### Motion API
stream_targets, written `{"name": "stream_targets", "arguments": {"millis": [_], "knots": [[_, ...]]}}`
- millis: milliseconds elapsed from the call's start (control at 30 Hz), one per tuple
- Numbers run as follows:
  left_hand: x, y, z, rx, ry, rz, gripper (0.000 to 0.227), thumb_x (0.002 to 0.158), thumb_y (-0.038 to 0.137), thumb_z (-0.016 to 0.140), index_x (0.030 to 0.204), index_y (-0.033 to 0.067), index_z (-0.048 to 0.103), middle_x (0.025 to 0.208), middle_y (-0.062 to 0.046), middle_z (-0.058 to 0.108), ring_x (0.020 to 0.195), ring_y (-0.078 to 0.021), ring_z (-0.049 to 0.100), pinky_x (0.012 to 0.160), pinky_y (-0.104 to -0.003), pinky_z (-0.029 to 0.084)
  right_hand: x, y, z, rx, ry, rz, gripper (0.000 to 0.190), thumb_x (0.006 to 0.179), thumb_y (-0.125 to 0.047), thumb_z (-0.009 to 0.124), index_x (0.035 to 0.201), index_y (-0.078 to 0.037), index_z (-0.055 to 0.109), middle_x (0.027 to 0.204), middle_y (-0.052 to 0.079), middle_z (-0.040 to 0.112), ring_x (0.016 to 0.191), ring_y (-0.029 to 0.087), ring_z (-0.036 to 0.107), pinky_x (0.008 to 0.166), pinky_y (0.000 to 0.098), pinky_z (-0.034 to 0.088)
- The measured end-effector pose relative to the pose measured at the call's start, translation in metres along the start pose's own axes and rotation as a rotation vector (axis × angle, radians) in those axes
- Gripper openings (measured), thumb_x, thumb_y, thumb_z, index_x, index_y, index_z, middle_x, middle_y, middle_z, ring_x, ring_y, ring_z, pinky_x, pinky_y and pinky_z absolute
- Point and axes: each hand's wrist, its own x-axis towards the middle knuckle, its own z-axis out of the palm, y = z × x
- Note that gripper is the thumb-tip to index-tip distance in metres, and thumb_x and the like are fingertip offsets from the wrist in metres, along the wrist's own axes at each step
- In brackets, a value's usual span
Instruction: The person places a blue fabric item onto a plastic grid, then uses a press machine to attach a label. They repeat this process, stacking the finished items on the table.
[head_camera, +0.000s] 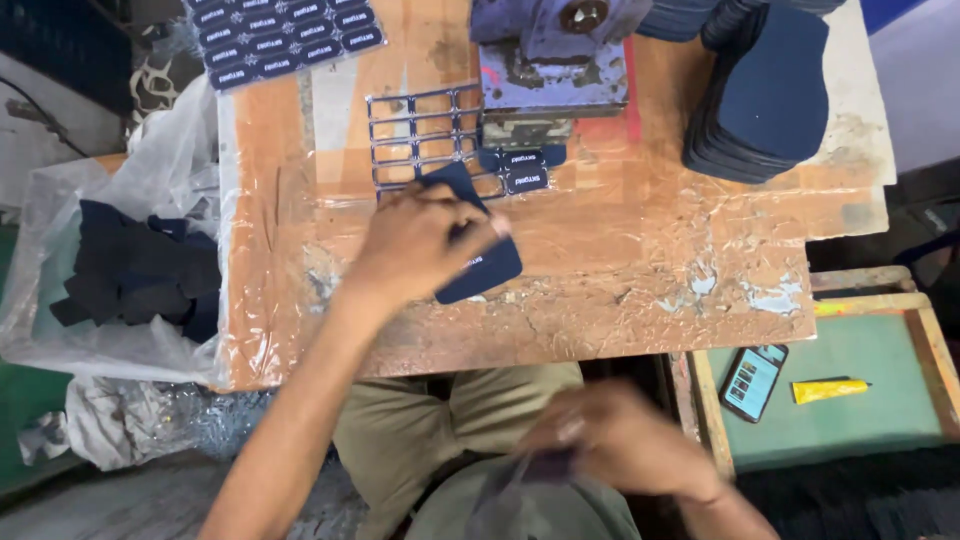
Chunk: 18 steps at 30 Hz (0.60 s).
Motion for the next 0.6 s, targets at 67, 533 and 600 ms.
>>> {"name": "stream_targets", "arguments": {"millis": [67,533,600], "knots": [[-0.012,0.000,0.031,0.099,0.207,0.277,0.057,0.097,0.056,0.049,0.115,0.0103,0.077,0.121,-0.009,0.067,0.110,-0.0315,0.057,0.099,-0.046,0.042,-0.034,0.027,-0.027,0.004,0.288,0.270,0.027,0.074,-0.002,0.076,0.101,-0.005,0.080,0.093,0.010,0.079,0.084,0.022,0.074,0.073,0.0338,0.061],[-0.067,-0.100,-0.022,0.369,0.818,0.028,0.038,0.101,0.020,0.067,0.139,0.0150,0.063,0.141,-0.010,0.065,0.130,-0.0369,0.057,0.110,-0.054,0.041,-0.041,0.124,-0.072,-0.069,1.152,0.467,0.027,0.101,-0.003,0.071,0.125,0.007,0.063,0.105,0.009,0.076,0.092,0.007,0.068,0.075,0.0205,0.054],[-0.035,-0.078,-0.008,0.387,0.799,0.235,0.075,0.094,0.046,0.076,0.149,0.0028,0.053,0.147,-0.026,0.055,0.140,-0.0486,0.047,0.119,-0.059,0.033,-0.045,0.124,-0.073,-0.126,1.127,0.552,0.028,0.101,-0.003,0.071,0.126,0.008,0.064,0.100,0.010,0.076,0.088,0.006,0.066,0.072,0.0212,0.054]]}}
